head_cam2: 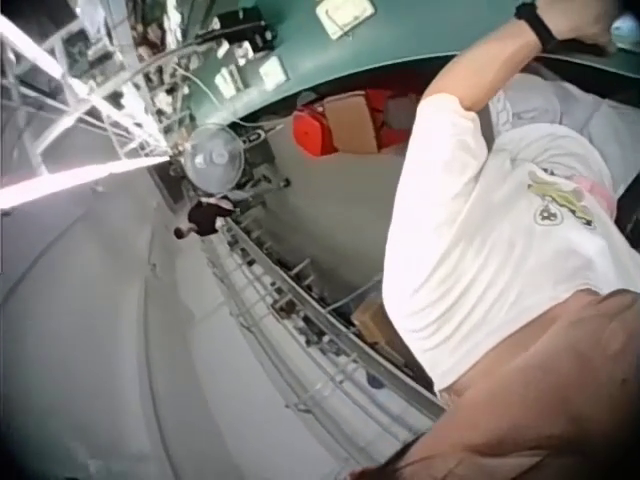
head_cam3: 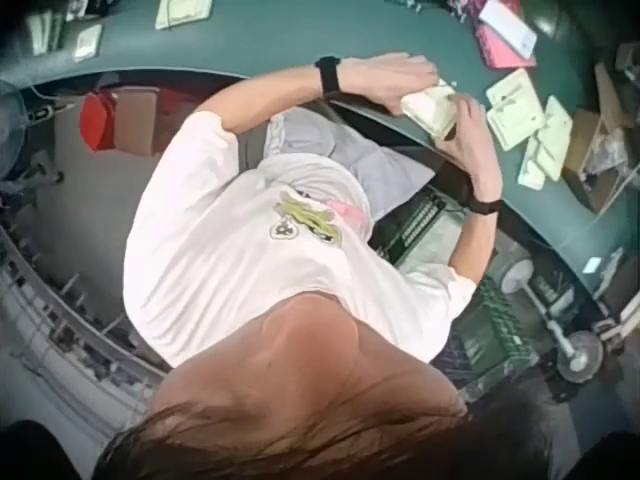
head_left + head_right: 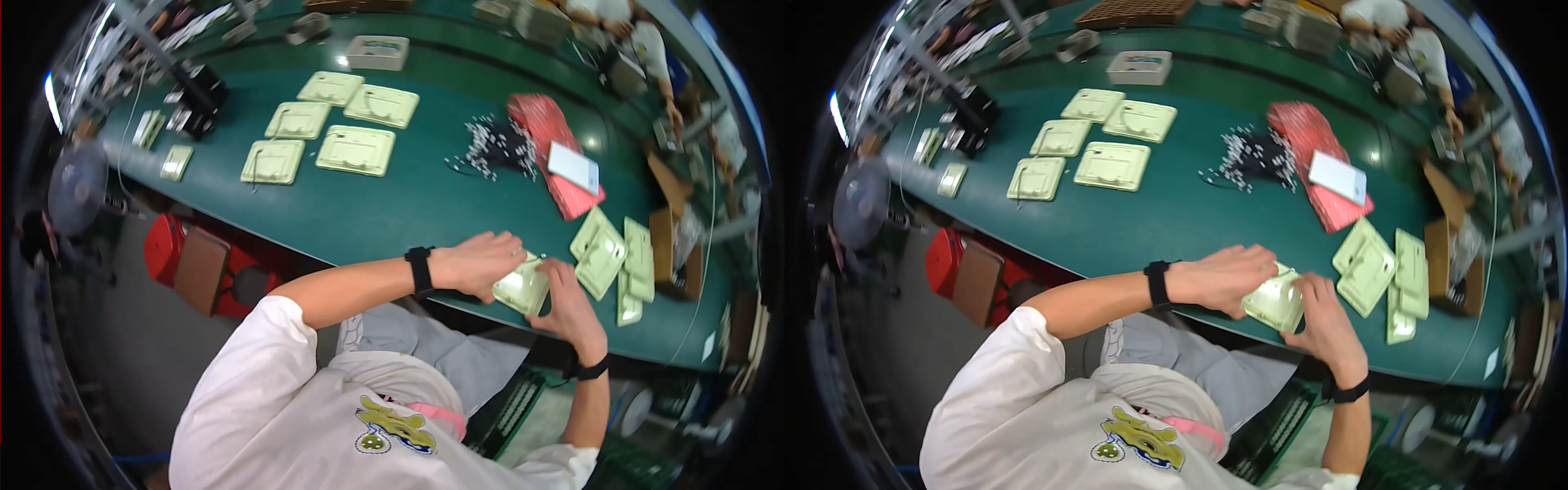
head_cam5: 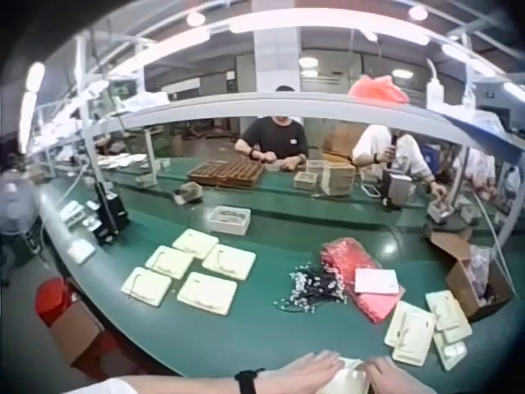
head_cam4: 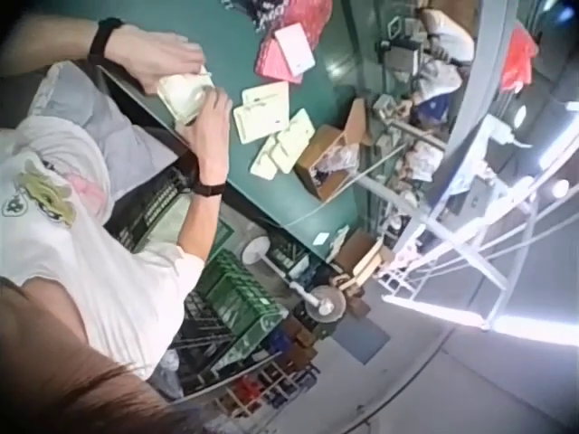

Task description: The person gathers plastic frames from a crate and places them on a table. They then place white panels into the frames, thread a wire through each assembly, and snap a plastic cover onto the back.

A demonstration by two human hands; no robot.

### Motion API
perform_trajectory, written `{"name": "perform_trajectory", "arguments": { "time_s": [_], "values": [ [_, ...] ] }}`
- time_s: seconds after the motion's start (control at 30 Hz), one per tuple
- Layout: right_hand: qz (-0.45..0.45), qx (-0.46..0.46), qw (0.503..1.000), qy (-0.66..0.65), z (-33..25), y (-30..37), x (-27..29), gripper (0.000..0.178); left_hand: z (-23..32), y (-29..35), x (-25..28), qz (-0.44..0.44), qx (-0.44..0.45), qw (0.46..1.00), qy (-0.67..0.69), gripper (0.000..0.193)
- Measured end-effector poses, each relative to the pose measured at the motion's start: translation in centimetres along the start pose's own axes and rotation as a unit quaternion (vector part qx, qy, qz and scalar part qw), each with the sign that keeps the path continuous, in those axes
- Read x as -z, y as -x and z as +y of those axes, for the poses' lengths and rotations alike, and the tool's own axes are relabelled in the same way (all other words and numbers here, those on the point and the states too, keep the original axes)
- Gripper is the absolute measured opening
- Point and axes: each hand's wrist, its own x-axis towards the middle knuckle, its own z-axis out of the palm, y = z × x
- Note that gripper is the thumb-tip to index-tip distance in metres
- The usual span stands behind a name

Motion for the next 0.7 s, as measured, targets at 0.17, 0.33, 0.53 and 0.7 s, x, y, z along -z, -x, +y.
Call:
{"name": "perform_trajectory", "arguments": {
  "time_s": [0.17,0.33,0.53,0.7],
  "values": [
    [0.002,0.033,0.999,0.005,-5.4,-3.4,-0.1,0.089,-0.8,6.1,3.7,0.028,-0.022,0.999,-0.025,0.077],
    [0.001,0.136,0.990,0.024,-16.3,-12.1,-3.9,0.086,-3.4,20.7,9.4,0.076,0.065,0.992,-0.079,0.076],
    [-0.030,0.235,0.971,0.042,-28.8,-25.0,-11.9,0.078,-7.5,36.7,15.4,0.090,0.234,0.963,-0.097,0.077],
    [0.042,0.255,0.966,0.008,-31.2,-28.6,-17.4,0.080,-10.7,41.5,17.7,0.031,0.318,0.944,-0.078,0.082]
  ]
}}
